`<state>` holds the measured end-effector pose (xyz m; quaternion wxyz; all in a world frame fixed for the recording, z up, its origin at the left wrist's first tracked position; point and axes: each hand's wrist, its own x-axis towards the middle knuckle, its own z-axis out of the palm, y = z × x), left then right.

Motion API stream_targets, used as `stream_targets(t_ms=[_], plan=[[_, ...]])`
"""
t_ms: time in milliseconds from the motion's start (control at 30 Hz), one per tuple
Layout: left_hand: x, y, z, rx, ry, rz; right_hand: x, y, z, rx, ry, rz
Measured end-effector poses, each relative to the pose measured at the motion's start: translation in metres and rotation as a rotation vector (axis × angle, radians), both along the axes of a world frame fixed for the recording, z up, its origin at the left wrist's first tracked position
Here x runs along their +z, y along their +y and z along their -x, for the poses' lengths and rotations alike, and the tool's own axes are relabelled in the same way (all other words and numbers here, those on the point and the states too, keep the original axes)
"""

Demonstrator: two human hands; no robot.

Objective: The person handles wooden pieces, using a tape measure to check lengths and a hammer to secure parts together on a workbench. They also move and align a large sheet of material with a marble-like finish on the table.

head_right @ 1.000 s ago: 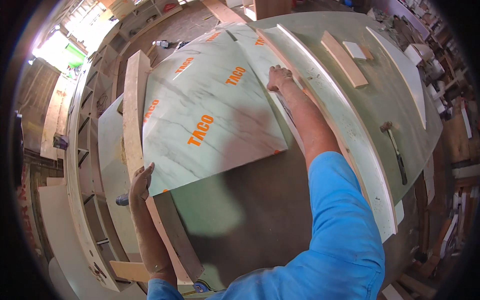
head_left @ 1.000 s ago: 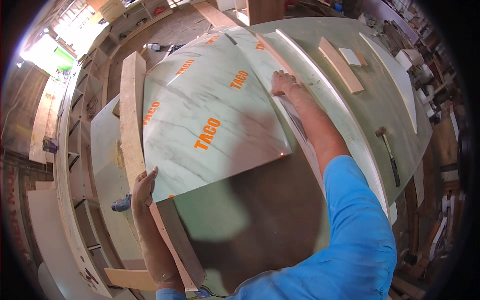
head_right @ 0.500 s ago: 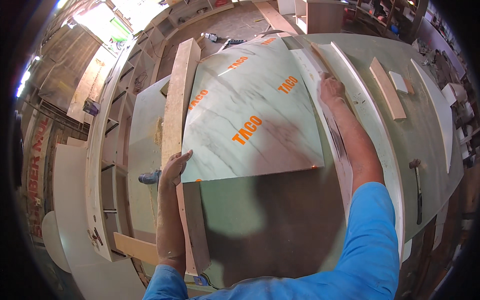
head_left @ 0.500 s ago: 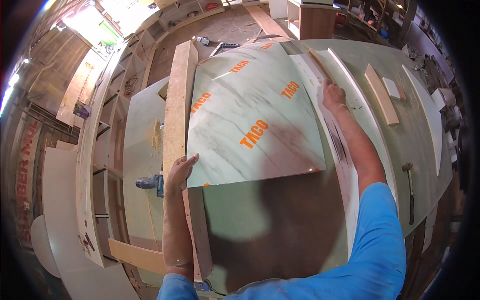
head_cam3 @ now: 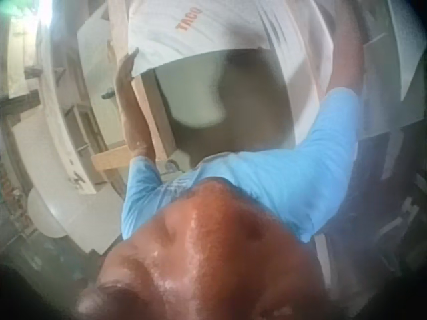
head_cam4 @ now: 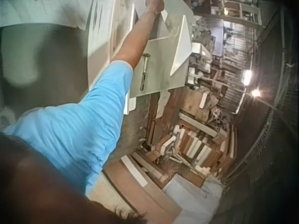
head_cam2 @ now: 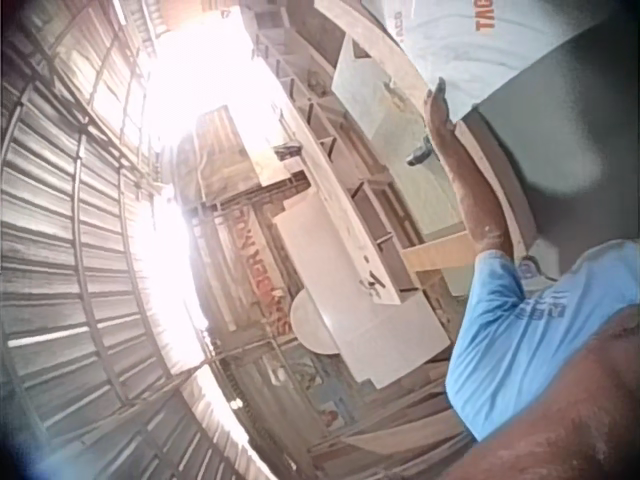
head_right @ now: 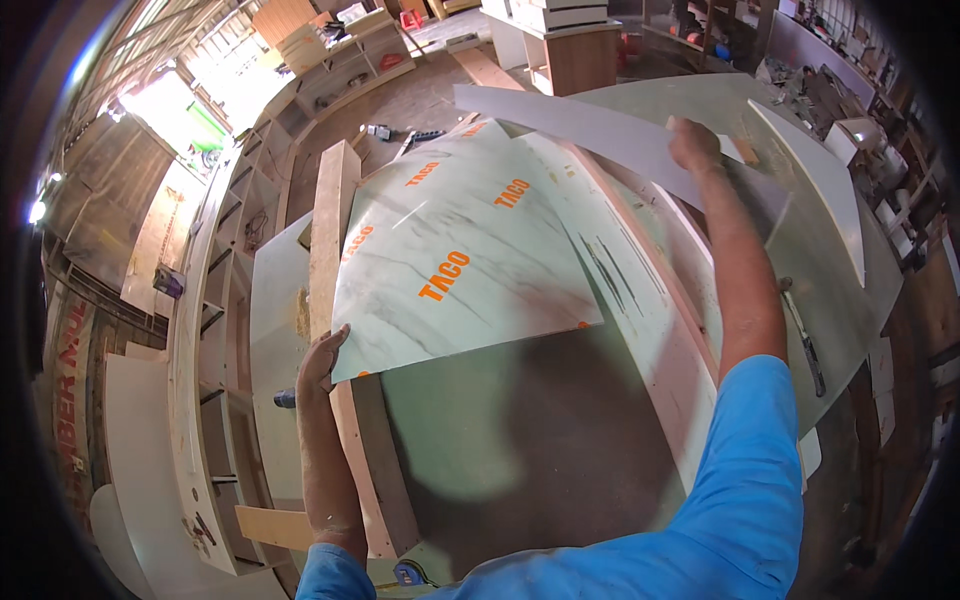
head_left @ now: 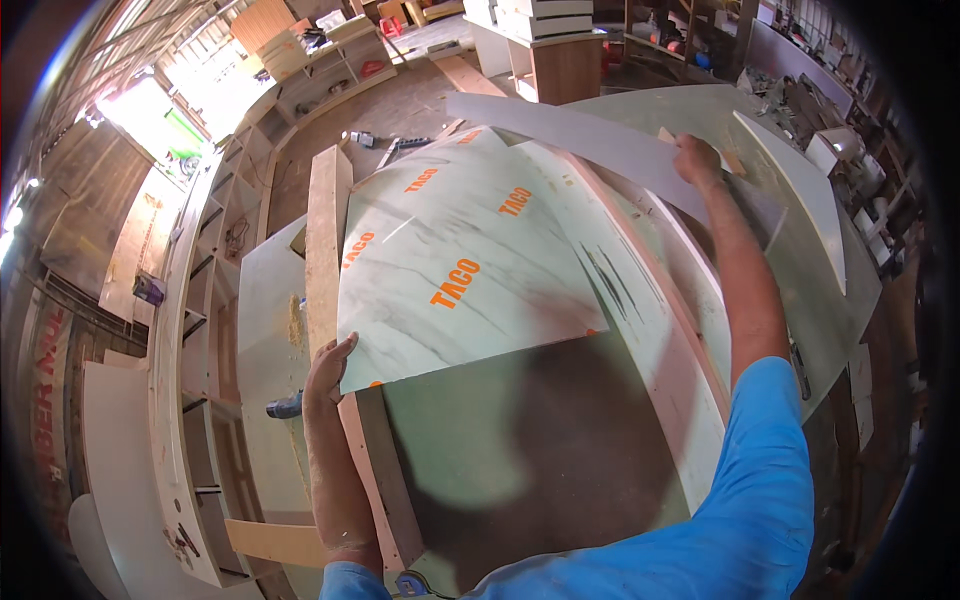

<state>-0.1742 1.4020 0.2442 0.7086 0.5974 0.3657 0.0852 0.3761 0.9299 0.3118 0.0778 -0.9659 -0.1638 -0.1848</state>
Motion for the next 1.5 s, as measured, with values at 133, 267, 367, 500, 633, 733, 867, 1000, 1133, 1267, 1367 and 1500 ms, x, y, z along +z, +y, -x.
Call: stream_targets(t_ms=[133,267,367,500,633,733,867,1000,1133,1267,1367,1500], plan=[[0.028,-0.019,-0.004,-0.048,-0.027,0.014,0.013,-0.132,-0.003,0.015,0.137,-0.181],[0.043,-0.023,0.007,-0.036,-0.081,0.067,-0.02,-0.264,0.02,-0.015,0.168,-0.359],[0.056,-0.034,0.015,0.018,-0.084,0.077,-0.055,-0.353,0.066,0.038,0.194,-0.462],[0.05,-0.027,0.018,-0.019,-0.08,0.073,-0.098,-0.459,0.146,-0.112,0.296,-0.62],[0.047,-0.034,0.051,-0.029,-0.03,0.057,-0.113,-0.465,0.227,-0.161,0.436,-0.671],[0.023,-0.052,0.055,0.016,0.056,-0.04,-0.115,-0.471,0.258,-0.206,0.411,-0.74],[0.008,-0.089,0.054,-0.036,0.404,-0.283,-0.093,-0.475,0.274,-0.145,0.352,-0.726],[-0.025,-0.108,0.06,0.166,0.471,-0.426,-0.066,-0.462,0.277,-0.202,0.4,-0.665],[-0.045,-0.094,0.098,0.078,0.513,-0.605,-0.056,-0.444,0.281,-0.167,0.446,-0.732],[-0.042,-0.147,0.113,0.081,0.616,-0.657,-0.034,-0.451,0.299,-0.116,0.475,-0.864],[-0.058,-0.174,0.129,-0.046,0.738,-0.692,-0.028,-0.459,0.285,0.006,0.571,-1.108],[-0.054,-0.222,0.166,-0.069,0.742,-0.649,0.012,-0.394,0.288,-0.095,0.528,-1.252]])
